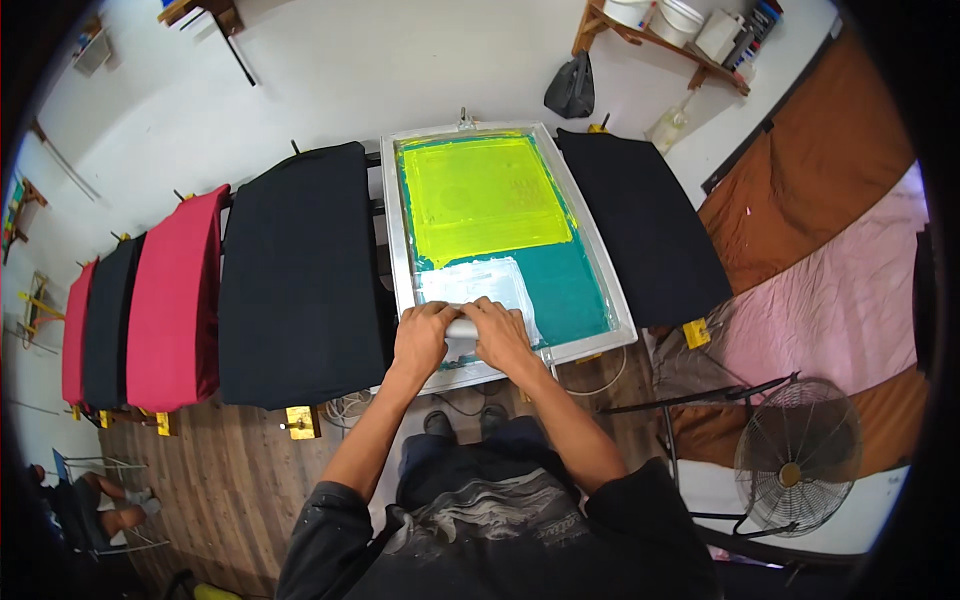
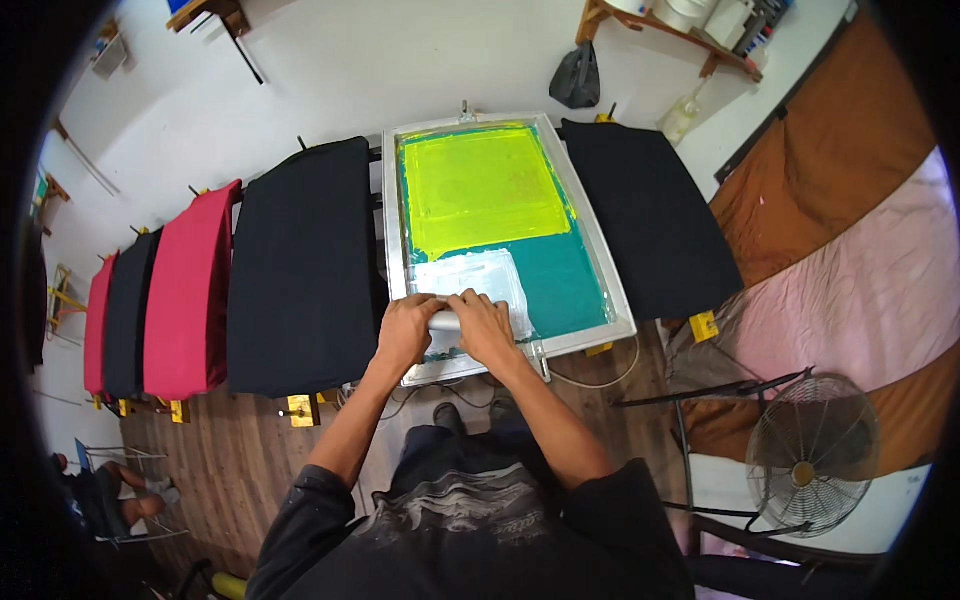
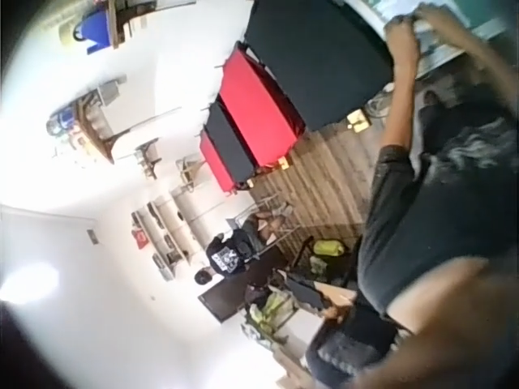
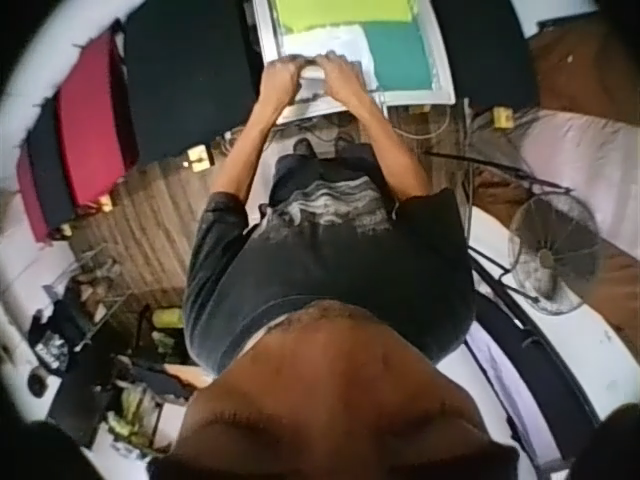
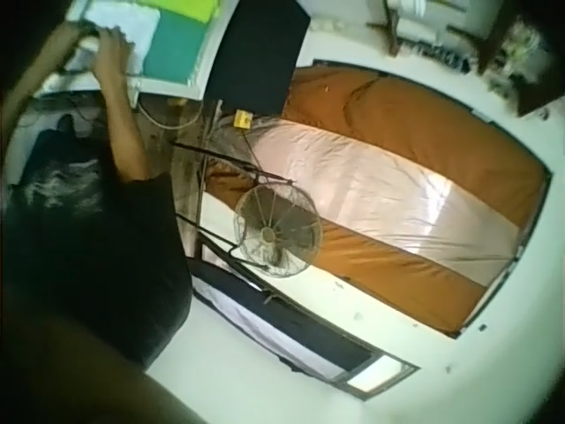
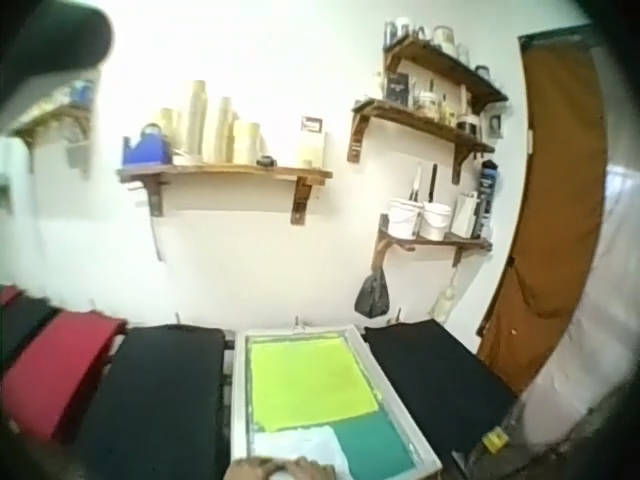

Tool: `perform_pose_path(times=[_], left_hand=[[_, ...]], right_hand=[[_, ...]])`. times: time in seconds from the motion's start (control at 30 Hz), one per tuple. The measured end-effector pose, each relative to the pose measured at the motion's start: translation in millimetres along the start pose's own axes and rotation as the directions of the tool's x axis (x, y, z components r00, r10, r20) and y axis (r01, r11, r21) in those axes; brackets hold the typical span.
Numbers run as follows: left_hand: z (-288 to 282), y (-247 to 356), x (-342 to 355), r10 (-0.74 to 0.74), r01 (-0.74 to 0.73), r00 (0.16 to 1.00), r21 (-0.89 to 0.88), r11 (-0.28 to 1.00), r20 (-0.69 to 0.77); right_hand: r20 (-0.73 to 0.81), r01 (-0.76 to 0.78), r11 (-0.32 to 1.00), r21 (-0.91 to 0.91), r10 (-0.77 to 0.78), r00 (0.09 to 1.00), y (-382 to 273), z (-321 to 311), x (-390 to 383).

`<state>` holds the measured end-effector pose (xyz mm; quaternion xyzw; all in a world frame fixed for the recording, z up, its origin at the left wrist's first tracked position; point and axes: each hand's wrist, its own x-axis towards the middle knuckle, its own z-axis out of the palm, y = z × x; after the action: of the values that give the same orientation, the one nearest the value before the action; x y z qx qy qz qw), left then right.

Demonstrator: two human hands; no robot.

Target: The person is performing screen printing on a black t-shirt using white ink and a squeegee.

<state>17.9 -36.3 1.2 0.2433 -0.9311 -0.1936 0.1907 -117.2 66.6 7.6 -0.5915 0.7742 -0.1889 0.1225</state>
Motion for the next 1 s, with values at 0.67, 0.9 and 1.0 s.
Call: perform_pose_path(times=[0.67, 0.9, 1.0], left_hand=[[30.6, 39.8, 12.8, -0.085, 0.084, 0.996, -0.101, 0.991, -0.009], [42.9, 22.1, -1.7, -0.073, 0.064, 0.996, -0.188, 0.98, -0.042], [41.0, 43.5, -29.9, -0.082, 0.086, 0.996, -0.186, 0.979, 0.027]], right_hand=[[0.011, 0.097, 0.992, -0.081, -0.096, 0.995, 54.1, -23.8, -7.0], [-0.043, 0.065, 0.988, -0.143, -0.072, 0.996, 42.0, 0.8, -12.8], [-0.127, 0.079, 0.984, -0.16, -0.1, 0.987, 38.0, 7.9, -46.3]])
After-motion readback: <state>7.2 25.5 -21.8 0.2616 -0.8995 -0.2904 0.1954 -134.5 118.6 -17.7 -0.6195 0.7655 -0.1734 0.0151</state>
